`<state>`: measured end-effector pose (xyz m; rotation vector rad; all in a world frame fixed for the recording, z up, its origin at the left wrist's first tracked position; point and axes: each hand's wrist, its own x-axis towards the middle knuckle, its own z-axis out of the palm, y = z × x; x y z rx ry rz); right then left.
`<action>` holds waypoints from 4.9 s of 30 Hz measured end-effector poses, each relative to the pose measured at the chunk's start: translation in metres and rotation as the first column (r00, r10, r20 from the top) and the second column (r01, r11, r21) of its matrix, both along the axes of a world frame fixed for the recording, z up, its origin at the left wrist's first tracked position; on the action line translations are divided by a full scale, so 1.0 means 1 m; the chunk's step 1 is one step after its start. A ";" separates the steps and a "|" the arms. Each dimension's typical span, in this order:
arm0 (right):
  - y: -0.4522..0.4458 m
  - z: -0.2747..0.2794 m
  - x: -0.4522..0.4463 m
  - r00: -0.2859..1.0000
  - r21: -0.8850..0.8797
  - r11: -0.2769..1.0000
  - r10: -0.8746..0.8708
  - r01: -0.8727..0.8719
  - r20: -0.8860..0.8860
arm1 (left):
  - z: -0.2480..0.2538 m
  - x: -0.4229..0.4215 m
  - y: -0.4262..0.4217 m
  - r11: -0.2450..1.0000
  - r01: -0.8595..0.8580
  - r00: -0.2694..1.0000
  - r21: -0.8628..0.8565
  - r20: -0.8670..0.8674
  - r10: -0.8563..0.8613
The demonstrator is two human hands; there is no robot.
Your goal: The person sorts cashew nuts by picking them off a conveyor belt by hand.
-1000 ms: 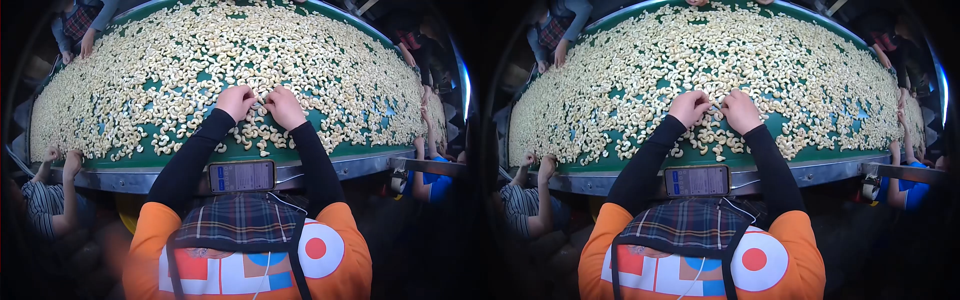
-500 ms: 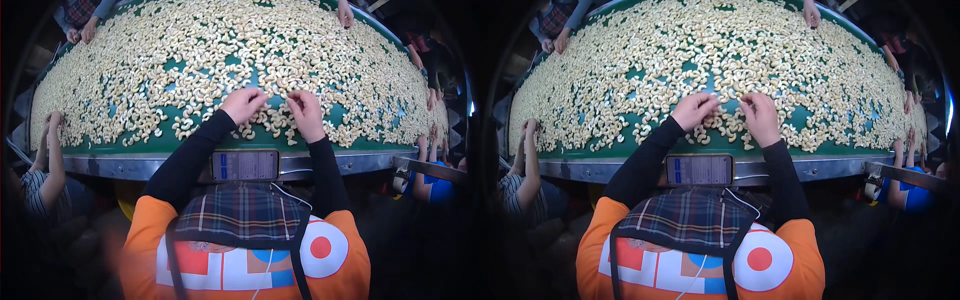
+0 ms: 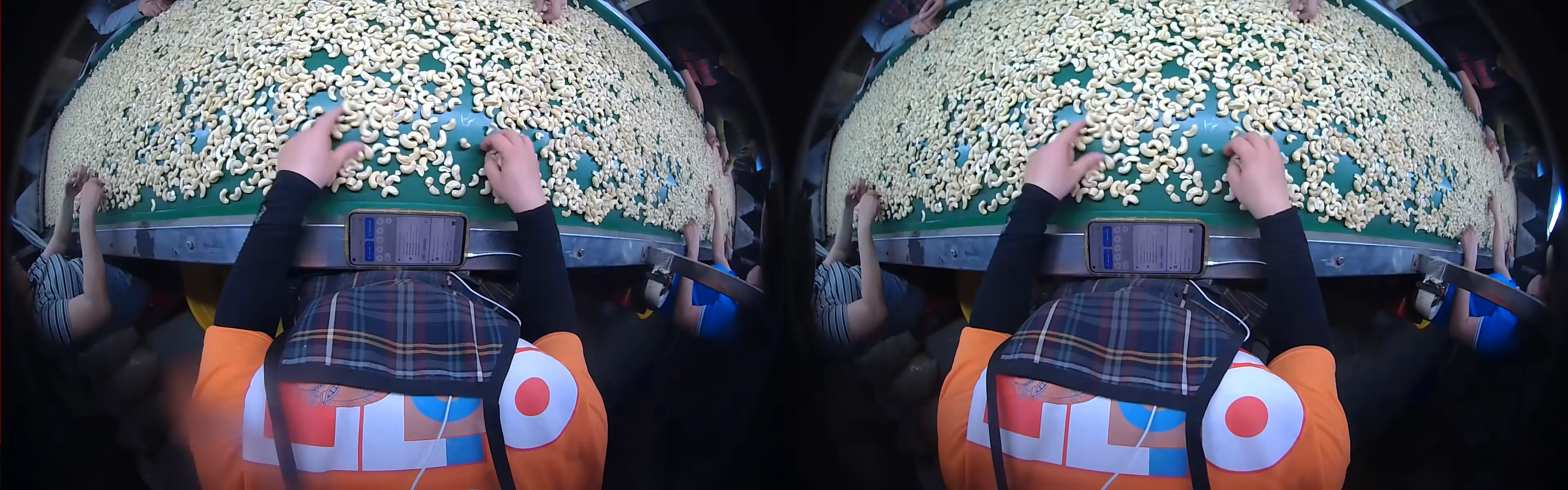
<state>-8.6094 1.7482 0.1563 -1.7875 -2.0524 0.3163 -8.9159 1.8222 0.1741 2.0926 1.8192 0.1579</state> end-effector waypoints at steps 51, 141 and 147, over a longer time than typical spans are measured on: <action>0.061 0.020 -0.222 0.989 0.187 0.979 -0.052 0.078 -0.139 | -0.009 -0.122 0.084 0.921 0.215 0.793 0.325 0.492 -0.359; 0.229 0.011 -0.596 0.972 0.075 0.997 -0.002 0.020 -0.234 | 0.022 -0.498 0.104 0.566 0.369 -0.047 -0.737 0.594 0.803; 0.245 0.022 -0.603 0.851 -0.009 0.992 -0.110 0.123 -0.514 | 0.001 -0.536 0.110 0.584 0.540 -0.033 -0.606 0.678 0.734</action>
